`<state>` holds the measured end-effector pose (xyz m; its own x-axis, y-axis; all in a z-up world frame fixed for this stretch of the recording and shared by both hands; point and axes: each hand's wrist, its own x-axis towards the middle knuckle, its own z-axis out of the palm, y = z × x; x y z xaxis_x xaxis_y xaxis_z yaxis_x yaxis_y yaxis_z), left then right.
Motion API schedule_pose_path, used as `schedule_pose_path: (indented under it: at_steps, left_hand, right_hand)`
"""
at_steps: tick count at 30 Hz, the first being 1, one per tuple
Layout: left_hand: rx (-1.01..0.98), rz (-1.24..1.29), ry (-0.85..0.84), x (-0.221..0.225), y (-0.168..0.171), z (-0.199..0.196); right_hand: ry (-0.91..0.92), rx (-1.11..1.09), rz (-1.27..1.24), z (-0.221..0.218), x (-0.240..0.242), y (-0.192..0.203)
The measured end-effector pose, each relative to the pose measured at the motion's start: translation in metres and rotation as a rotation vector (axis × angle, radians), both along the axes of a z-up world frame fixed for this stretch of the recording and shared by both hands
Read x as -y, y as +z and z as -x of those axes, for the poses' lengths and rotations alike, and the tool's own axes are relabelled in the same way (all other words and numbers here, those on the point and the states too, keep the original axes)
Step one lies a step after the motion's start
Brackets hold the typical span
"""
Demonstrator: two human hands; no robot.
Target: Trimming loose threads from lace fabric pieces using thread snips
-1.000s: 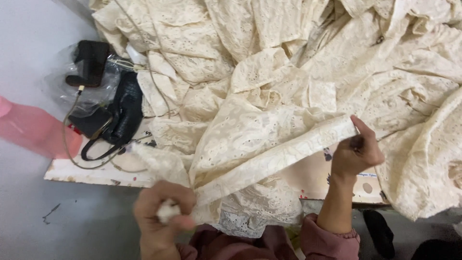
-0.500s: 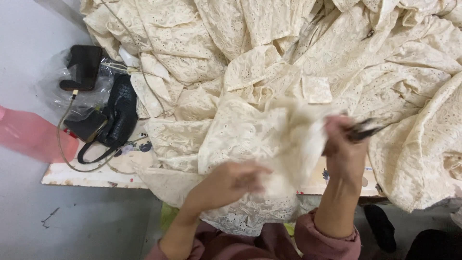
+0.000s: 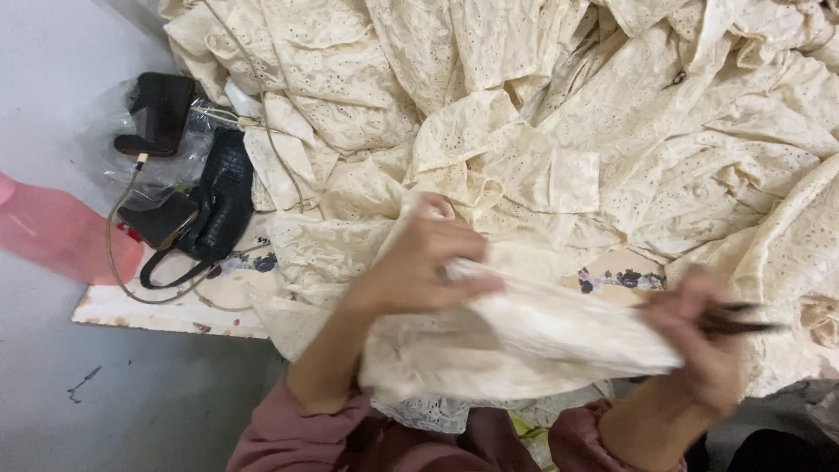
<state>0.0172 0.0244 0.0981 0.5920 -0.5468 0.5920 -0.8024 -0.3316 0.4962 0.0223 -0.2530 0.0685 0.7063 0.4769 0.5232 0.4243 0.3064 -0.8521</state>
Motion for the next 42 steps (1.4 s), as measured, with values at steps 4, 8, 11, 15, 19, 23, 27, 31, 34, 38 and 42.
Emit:
schedule_pose_path:
  at_steps: [4, 8, 11, 15, 19, 23, 27, 31, 34, 38, 42]
  left_hand:
    - [0.113, 0.021, 0.151, -0.024, 0.002, 0.012]
    - [0.469, 0.093, 0.349, -0.028, -0.015, 0.016]
    - [0.808, 0.161, 0.365, -0.017, -0.037, 0.013]
    - [0.84, 0.352, 0.42, -0.002, -0.044, 0.017]
    - [0.071, 0.58, 0.192, 0.016, -0.04, 0.039]
    - [-0.118, 0.449, 0.227, 0.034, -0.018, 0.051]
    - [-0.303, 0.461, 0.159, 0.041, -0.014, 0.055]
    - [-0.528, 0.22, 0.144, 0.019, -0.001, 0.05]
    - [-0.603, 0.33, 0.119, 0.003, -0.001, 0.05]
    - [-0.531, 0.407, 0.109, -0.002, 0.004, 0.056]
    - [-0.517, 0.341, 0.252, -0.013, -0.004, 0.058]
  right_hand:
    - [-0.395, 0.205, 0.091, 0.001, 0.024, -0.015]
    - [-0.824, 0.417, 0.389, 0.02, -0.017, 0.01]
    - [-0.893, 0.654, 0.224, -0.007, 0.002, -0.032]
    - [-1.062, 0.568, 0.149, -0.003, -0.004, -0.041]
    - [-1.089, 0.564, 0.373, -0.003, -0.018, -0.029]
    - [-0.727, 0.422, 0.129, 0.029, -0.056, -0.021]
    - [-0.396, 0.342, 0.067, 0.022, -0.064, -0.03]
    - [-0.664, 0.09, -0.152, 0.014, -0.048, -0.031]
    - [-0.858, -0.023, -0.214, 0.011, -0.036, -0.03]
    - [-0.846, -0.07, -0.305, 0.006, -0.029, -0.036]
    - [-0.934, -0.038, -0.288, 0.0, -0.021, -0.035]
